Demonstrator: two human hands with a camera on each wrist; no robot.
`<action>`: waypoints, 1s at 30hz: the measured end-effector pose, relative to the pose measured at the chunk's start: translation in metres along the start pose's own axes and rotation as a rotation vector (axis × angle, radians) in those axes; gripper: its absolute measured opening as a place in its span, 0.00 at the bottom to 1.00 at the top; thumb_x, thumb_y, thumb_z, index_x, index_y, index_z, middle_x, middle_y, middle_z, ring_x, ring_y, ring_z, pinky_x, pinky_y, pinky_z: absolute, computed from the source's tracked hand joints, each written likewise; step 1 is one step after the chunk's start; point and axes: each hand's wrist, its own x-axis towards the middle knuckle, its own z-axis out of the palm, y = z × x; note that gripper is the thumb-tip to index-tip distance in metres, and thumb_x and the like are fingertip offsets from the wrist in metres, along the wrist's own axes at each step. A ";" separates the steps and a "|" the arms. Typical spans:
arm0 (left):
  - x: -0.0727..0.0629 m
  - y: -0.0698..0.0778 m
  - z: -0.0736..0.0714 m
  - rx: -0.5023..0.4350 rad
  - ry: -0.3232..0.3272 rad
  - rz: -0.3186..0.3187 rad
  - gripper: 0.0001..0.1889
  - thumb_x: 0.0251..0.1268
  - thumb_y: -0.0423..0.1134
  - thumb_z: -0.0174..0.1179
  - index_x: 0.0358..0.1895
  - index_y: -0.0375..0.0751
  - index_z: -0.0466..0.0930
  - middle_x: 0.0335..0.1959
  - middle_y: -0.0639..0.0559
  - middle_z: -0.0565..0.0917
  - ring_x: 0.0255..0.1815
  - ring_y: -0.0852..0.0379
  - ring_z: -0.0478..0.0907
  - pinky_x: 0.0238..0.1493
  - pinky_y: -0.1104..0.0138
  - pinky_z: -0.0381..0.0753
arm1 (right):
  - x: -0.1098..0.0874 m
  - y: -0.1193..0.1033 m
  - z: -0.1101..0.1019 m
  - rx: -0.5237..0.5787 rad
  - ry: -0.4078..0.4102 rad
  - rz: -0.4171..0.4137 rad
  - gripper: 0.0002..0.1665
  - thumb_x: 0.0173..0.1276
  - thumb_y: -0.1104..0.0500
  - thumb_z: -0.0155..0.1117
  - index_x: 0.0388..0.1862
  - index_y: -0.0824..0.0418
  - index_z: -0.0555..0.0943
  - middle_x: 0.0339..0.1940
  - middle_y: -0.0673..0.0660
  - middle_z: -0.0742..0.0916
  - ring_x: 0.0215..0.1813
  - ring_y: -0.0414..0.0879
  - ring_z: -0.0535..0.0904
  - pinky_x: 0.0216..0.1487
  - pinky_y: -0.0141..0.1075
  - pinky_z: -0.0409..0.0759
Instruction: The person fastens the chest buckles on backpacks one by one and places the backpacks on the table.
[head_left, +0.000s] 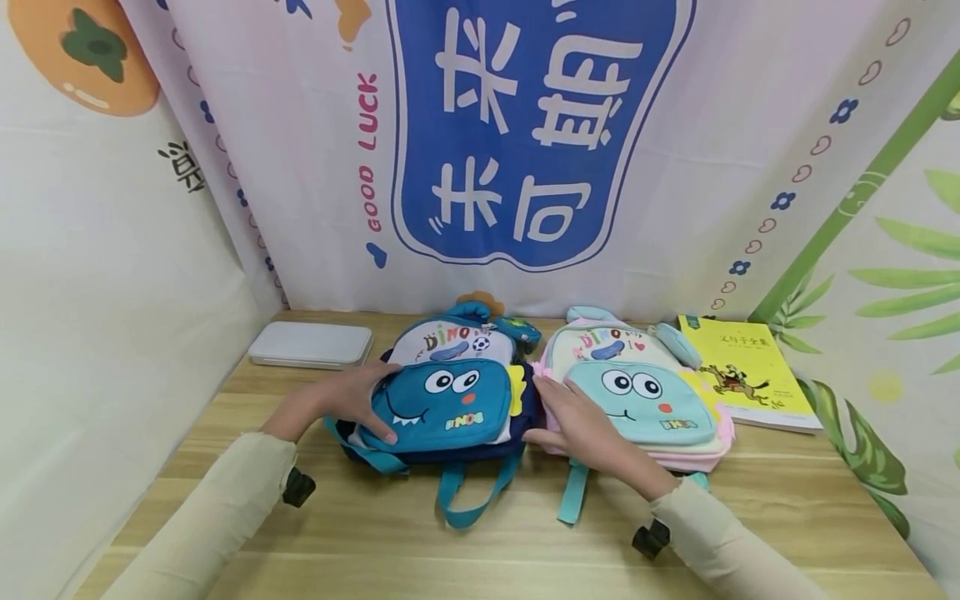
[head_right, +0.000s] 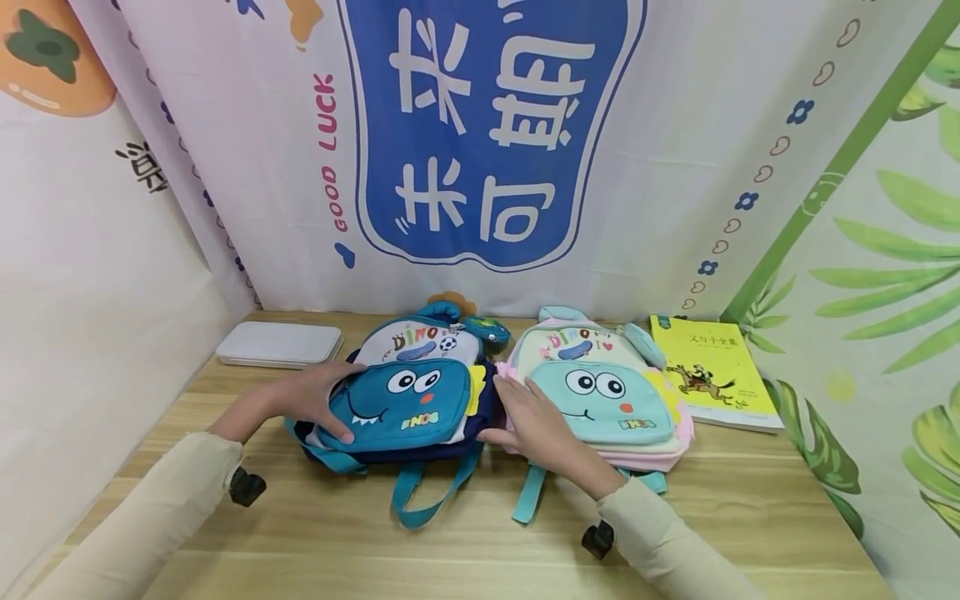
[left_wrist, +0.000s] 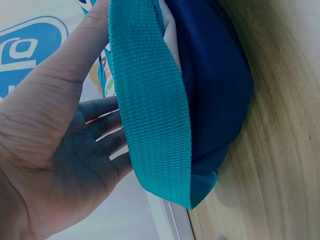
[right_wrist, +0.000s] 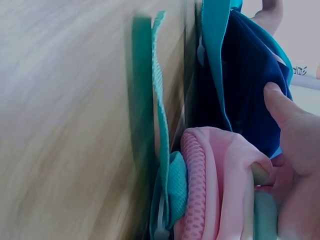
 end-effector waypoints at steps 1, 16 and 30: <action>0.000 -0.001 0.001 -0.002 0.001 0.003 0.68 0.40 0.65 0.80 0.80 0.34 0.52 0.78 0.30 0.60 0.76 0.30 0.61 0.71 0.37 0.66 | 0.000 0.000 0.000 0.016 0.000 -0.002 0.54 0.69 0.37 0.67 0.80 0.67 0.59 0.79 0.66 0.68 0.81 0.59 0.62 0.82 0.59 0.51; 0.000 -0.005 0.002 -0.038 0.007 0.014 0.66 0.42 0.65 0.79 0.80 0.34 0.52 0.78 0.30 0.60 0.75 0.30 0.61 0.70 0.36 0.68 | 0.006 -0.008 -0.008 0.394 -0.031 0.035 0.50 0.72 0.46 0.67 0.84 0.58 0.54 0.80 0.65 0.66 0.80 0.67 0.60 0.78 0.63 0.56; 0.001 -0.008 0.006 -0.071 0.037 0.059 0.65 0.44 0.65 0.78 0.80 0.34 0.54 0.78 0.31 0.60 0.76 0.31 0.61 0.71 0.36 0.67 | 0.015 -0.011 -0.011 0.575 0.001 0.126 0.50 0.74 0.50 0.66 0.84 0.62 0.51 0.80 0.64 0.67 0.80 0.57 0.65 0.75 0.52 0.66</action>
